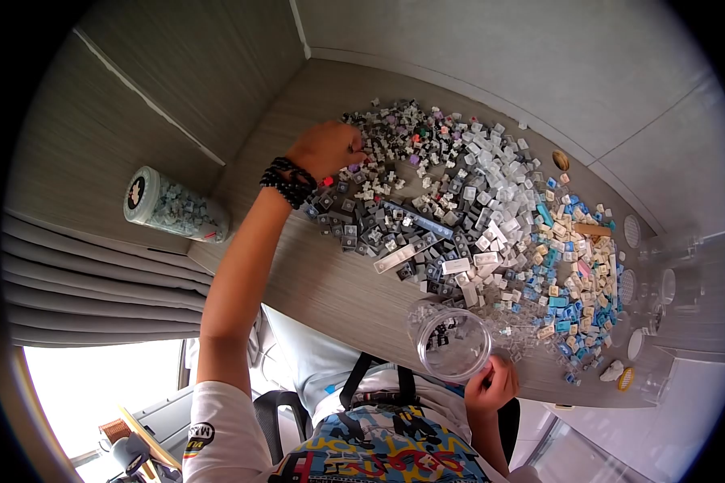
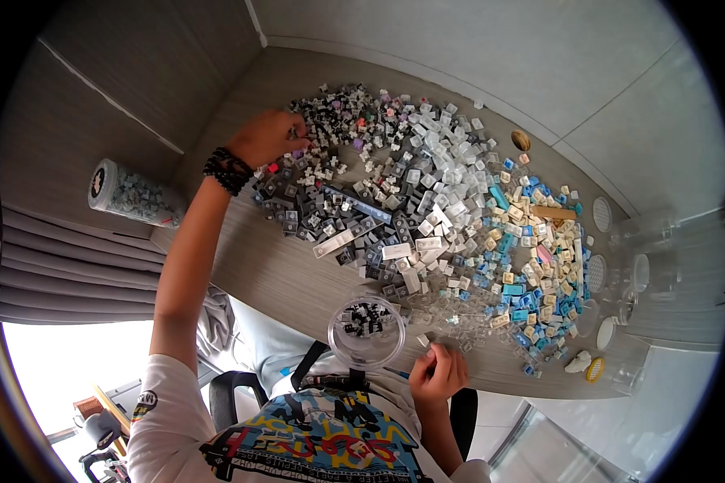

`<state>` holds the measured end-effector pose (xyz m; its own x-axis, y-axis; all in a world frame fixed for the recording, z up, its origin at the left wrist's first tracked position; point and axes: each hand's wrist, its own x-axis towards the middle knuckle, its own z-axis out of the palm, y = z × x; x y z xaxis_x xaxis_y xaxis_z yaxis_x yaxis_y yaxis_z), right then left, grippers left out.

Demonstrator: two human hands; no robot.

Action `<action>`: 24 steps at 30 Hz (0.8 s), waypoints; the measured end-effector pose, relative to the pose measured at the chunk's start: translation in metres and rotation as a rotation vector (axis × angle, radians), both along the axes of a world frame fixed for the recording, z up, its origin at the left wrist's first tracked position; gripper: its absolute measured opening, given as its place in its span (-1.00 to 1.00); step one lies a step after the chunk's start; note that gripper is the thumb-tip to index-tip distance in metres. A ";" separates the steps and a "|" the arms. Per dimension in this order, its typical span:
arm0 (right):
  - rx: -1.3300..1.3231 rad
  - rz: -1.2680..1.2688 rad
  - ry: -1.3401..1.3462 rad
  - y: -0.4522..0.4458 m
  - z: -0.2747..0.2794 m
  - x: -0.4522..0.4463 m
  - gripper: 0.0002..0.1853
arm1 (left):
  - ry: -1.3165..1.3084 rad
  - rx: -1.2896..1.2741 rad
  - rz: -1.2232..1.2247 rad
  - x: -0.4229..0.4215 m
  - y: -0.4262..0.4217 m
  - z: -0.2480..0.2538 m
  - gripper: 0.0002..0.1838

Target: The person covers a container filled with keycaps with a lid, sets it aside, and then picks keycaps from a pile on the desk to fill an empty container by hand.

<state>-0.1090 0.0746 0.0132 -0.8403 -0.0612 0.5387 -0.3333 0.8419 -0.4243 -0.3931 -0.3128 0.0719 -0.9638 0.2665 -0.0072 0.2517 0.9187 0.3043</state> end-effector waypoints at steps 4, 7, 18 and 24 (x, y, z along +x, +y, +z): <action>0.004 -0.004 0.002 0.000 0.001 0.000 -0.91 | 0.042 0.319 0.052 0.000 -0.007 0.000 -0.76; -0.006 -0.001 -0.014 -0.001 0.002 0.002 -0.91 | -0.197 1.027 0.193 0.004 -0.014 0.006 -0.78; 0.005 -0.009 -0.018 -0.001 0.001 0.001 -0.92 | -0.607 2.462 0.168 0.016 -0.003 -0.003 -0.82; 0.017 -0.006 -0.003 0.000 0.000 0.000 -0.92 | -0.517 2.140 0.324 0.010 0.003 0.005 -0.86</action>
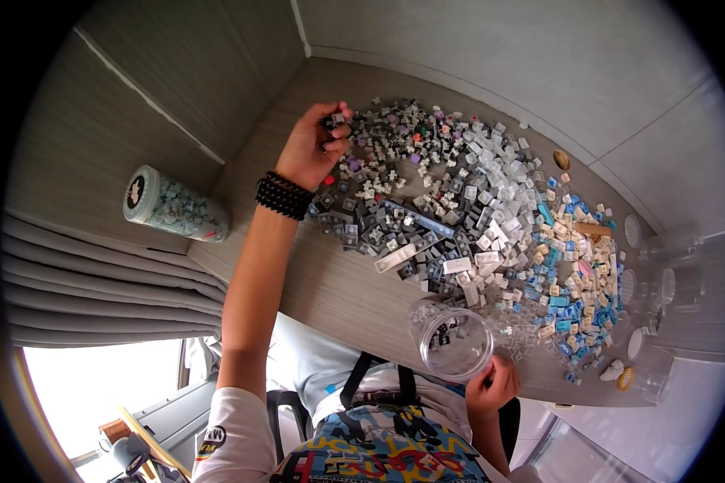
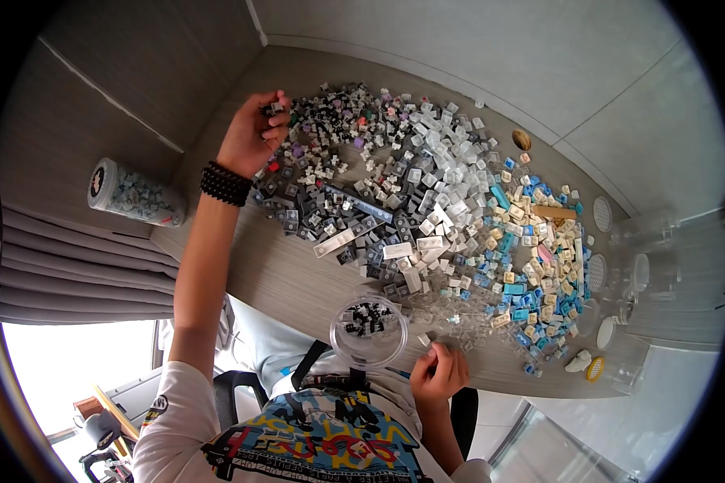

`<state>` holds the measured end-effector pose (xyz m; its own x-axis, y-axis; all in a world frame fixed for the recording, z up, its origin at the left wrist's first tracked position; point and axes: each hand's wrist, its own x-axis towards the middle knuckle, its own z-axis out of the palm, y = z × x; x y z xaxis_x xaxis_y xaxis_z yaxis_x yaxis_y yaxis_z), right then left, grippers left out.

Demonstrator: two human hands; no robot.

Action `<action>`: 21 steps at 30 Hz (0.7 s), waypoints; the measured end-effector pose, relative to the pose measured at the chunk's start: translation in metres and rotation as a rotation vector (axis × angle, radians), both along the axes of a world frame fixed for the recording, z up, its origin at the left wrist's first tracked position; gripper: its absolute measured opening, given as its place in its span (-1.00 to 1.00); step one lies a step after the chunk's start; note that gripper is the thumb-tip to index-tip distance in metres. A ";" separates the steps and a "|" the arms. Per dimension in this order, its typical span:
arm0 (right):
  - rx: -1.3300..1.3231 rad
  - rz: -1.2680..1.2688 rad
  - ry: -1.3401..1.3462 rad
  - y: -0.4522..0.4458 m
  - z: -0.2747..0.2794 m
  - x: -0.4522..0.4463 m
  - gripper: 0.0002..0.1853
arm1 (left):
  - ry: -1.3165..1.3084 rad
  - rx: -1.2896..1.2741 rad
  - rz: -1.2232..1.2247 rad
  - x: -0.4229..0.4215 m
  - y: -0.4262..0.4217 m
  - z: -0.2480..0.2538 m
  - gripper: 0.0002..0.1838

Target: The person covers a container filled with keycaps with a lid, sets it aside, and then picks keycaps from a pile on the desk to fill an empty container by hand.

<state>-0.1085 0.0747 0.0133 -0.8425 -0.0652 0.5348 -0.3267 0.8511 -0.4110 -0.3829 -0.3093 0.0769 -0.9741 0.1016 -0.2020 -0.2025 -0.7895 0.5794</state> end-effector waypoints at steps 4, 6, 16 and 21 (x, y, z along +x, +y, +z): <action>0.001 -0.004 -0.018 0.001 -0.001 0.001 -0.91 | 0.044 -0.147 -0.014 -0.013 -0.002 -0.010 -0.83; -0.007 -0.003 -0.010 0.000 -0.001 0.000 -0.91 | 0.090 -0.181 -0.058 -0.020 -0.003 -0.012 -0.81; -0.012 0.005 0.001 0.000 0.000 0.000 -0.90 | 0.500 -2.029 -0.178 -0.018 0.022 -0.004 -0.77; -0.008 0.017 0.006 0.000 0.001 -0.001 -0.89 | 0.514 -2.080 -0.165 -0.024 0.024 -0.012 -0.77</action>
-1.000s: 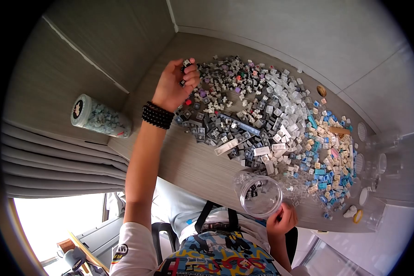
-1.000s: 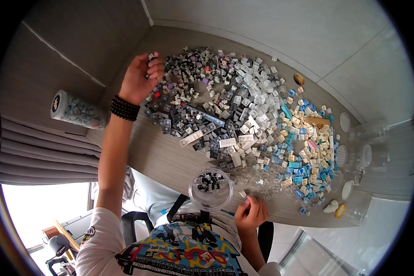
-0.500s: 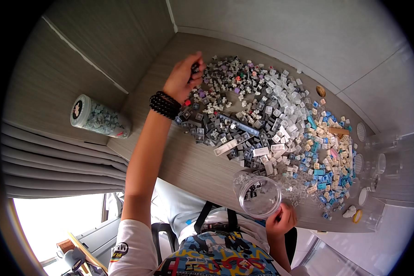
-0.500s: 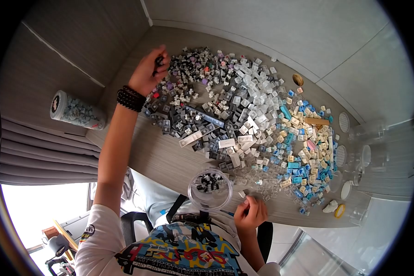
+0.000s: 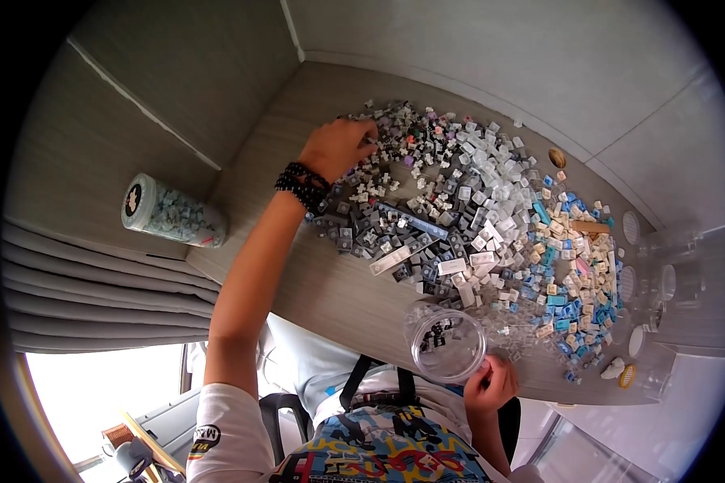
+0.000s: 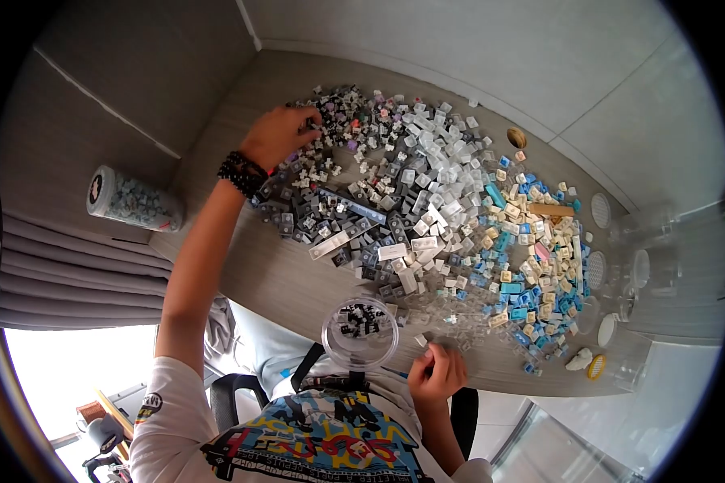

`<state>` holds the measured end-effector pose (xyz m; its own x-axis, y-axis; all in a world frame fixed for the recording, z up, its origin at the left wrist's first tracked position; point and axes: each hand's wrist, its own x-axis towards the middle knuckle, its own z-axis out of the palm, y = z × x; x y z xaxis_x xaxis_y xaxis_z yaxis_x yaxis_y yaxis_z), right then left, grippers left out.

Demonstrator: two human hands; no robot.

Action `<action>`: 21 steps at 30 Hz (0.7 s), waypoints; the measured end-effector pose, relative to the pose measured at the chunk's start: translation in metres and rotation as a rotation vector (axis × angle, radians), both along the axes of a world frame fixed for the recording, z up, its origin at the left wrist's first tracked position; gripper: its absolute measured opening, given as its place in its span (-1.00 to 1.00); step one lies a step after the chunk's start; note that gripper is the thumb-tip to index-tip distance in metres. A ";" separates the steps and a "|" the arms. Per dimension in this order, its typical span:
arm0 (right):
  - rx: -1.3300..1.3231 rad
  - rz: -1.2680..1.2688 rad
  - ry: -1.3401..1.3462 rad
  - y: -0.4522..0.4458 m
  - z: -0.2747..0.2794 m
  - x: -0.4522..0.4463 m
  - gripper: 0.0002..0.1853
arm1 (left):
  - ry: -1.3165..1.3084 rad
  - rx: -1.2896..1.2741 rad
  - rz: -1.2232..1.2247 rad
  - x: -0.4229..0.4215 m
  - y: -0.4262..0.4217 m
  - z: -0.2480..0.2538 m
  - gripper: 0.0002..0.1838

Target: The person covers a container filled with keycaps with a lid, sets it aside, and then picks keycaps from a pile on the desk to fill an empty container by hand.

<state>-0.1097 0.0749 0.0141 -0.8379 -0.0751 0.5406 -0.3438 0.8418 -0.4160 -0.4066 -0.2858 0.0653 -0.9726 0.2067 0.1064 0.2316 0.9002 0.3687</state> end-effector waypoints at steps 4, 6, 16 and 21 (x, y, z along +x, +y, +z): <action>0.009 0.001 -0.006 0.000 0.001 0.001 -0.89 | 0.108 0.182 -0.054 -0.005 -0.007 -0.010 -0.79; -0.003 0.005 -0.008 0.000 0.001 0.000 -0.89 | 0.192 0.382 -0.104 -0.006 -0.018 -0.010 -0.78; -0.022 -0.014 -0.013 0.000 0.000 0.002 -0.97 | -0.629 2.308 -0.038 0.016 -0.031 -0.003 -0.77; -0.030 -0.016 0.002 -0.002 0.001 0.000 -0.97 | -0.495 1.841 0.127 0.009 -0.017 0.002 -0.81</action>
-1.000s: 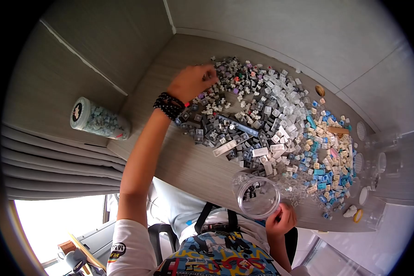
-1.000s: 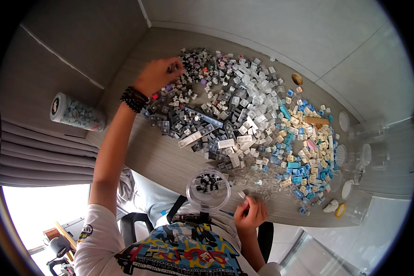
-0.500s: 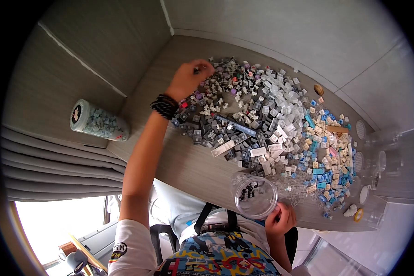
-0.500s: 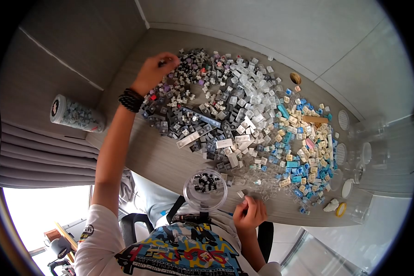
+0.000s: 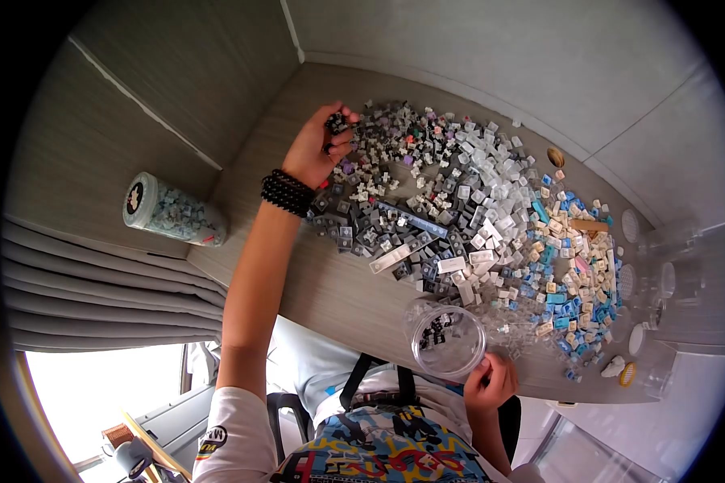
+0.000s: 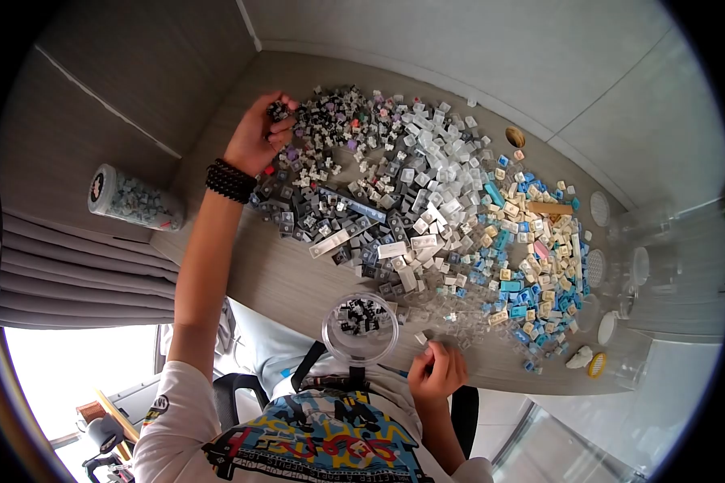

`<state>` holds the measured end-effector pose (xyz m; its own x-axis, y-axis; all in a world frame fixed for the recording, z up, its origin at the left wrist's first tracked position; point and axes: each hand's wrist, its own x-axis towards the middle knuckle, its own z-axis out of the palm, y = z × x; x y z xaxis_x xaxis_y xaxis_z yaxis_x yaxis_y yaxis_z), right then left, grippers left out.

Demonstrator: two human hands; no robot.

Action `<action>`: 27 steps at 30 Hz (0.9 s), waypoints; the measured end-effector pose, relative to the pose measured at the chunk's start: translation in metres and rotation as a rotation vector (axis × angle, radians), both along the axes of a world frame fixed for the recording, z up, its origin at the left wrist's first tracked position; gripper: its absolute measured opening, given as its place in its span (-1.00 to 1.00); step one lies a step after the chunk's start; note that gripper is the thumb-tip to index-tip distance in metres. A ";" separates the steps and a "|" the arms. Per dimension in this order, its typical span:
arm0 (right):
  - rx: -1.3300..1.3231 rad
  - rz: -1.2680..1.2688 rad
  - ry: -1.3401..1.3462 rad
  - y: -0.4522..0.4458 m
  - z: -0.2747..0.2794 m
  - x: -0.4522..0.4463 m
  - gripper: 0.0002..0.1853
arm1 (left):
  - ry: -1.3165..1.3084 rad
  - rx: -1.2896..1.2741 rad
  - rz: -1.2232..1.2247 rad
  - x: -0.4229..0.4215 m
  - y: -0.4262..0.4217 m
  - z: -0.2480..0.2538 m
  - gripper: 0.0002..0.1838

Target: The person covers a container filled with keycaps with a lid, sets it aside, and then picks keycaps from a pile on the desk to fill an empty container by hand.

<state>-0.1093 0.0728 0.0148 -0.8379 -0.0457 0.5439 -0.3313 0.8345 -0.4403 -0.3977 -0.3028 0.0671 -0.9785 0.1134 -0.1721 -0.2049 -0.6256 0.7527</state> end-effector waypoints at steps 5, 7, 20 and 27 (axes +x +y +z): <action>0.011 0.012 -0.007 0.001 0.000 0.000 -0.92 | 0.087 -0.554 0.000 -0.018 0.010 -0.009 -0.74; 0.022 0.021 0.009 0.001 -0.001 -0.001 -0.86 | 0.569 -1.445 0.103 -0.021 0.018 -0.010 -0.70; 0.016 0.019 -0.005 0.001 0.000 -0.001 -0.86 | 0.618 -2.051 0.049 -0.021 0.038 -0.014 -0.56; 0.023 0.028 0.003 0.002 0.001 -0.002 -0.90 | 0.700 -2.166 -0.180 -0.033 0.041 0.000 -0.61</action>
